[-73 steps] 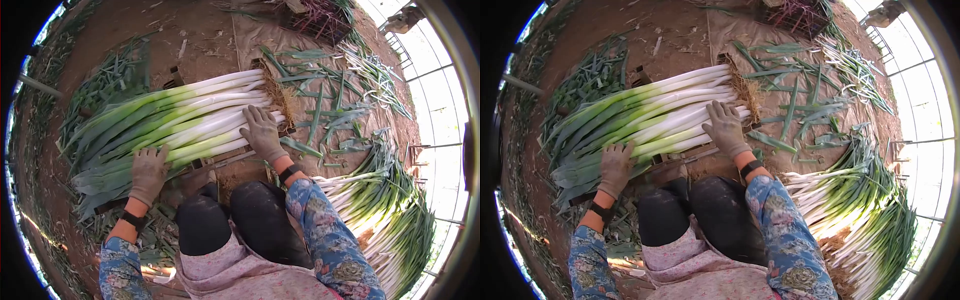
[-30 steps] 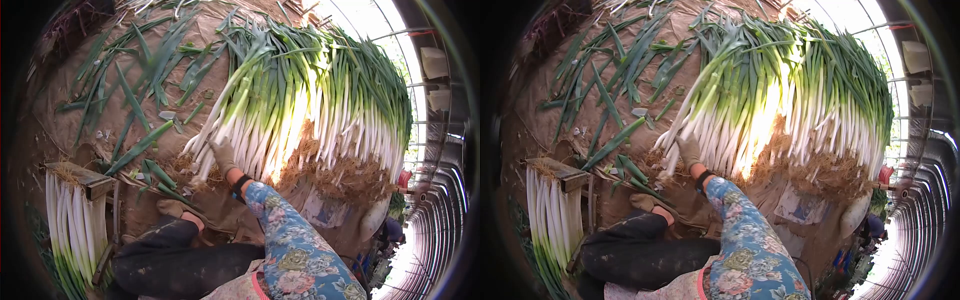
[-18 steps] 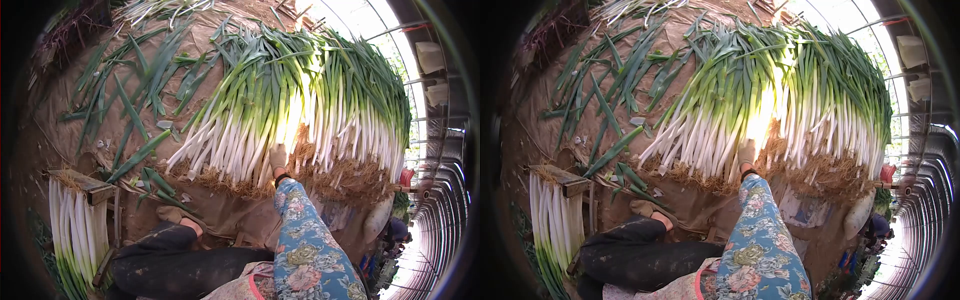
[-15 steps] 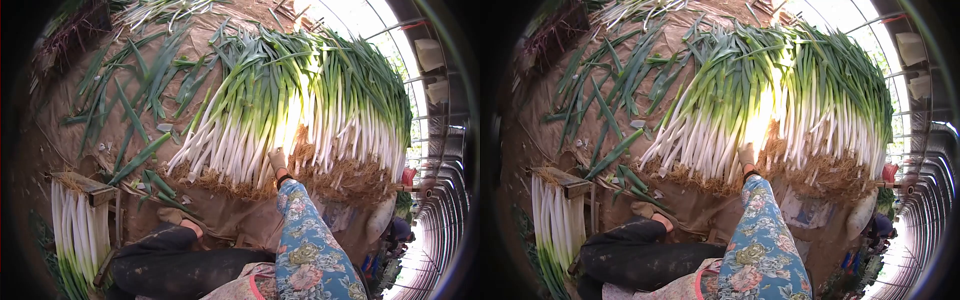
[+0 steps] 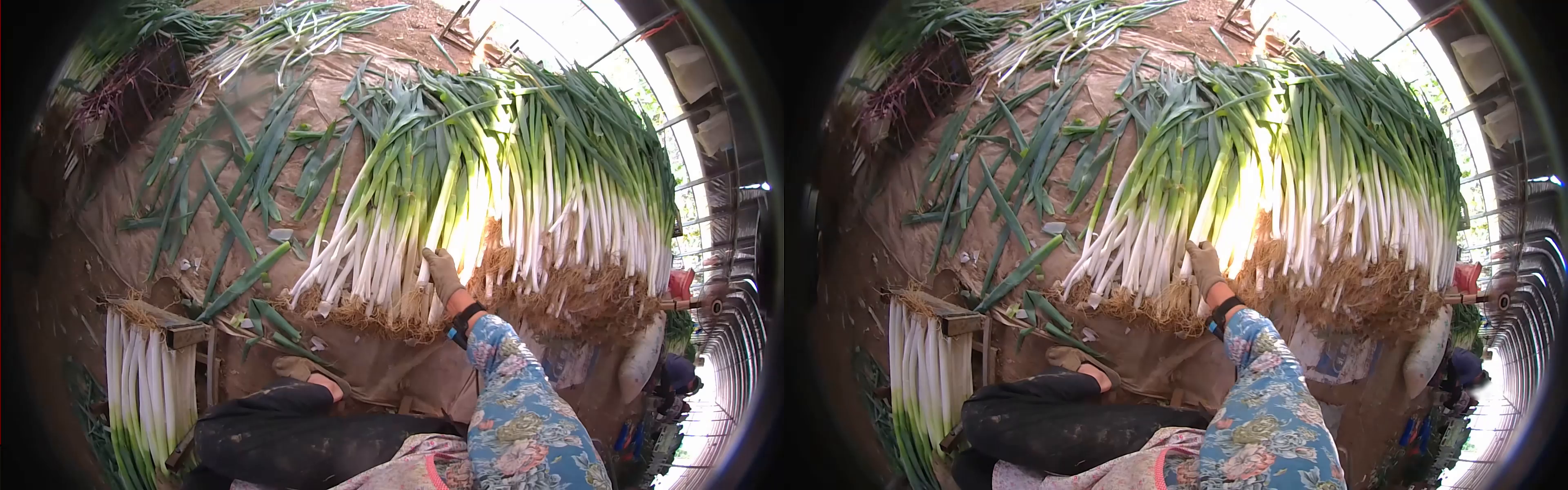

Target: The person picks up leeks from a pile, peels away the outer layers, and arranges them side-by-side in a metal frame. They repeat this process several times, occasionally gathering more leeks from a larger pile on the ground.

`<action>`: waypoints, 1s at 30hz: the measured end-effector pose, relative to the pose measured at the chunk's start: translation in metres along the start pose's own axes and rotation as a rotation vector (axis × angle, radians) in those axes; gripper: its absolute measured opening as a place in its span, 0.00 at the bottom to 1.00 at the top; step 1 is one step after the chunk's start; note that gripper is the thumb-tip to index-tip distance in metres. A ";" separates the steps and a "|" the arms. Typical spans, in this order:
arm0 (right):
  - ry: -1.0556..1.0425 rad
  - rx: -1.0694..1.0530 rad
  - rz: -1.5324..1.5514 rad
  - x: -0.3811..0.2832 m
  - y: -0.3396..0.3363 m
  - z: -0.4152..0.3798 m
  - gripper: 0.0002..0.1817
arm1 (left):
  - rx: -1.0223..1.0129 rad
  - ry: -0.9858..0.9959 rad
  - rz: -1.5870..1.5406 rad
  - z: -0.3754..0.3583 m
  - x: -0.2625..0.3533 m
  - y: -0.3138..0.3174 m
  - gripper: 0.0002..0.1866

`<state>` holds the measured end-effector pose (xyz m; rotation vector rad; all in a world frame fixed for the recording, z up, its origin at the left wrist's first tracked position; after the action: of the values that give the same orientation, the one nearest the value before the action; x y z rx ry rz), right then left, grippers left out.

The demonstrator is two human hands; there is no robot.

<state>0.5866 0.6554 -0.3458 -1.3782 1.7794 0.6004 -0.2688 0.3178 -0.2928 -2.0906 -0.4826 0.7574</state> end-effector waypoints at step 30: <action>-0.113 -0.629 0.565 -0.096 0.081 -0.266 0.19 | 0.054 1.620 -0.516 -0.409 0.443 -0.327 0.32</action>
<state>0.4401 0.5315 -0.1226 -1.1667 1.9745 1.6149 0.3104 0.5211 0.0123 -1.7205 -0.0234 -1.1805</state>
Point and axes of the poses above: each hand's wrist, its own z-axis towards the middle knuckle, its own y-axis out of the palm, x = y × z, the point moved 7 cm from there along z, towards the middle knuckle, and after that the axes turned 13 degrees about -x, right-handed, at the moved point
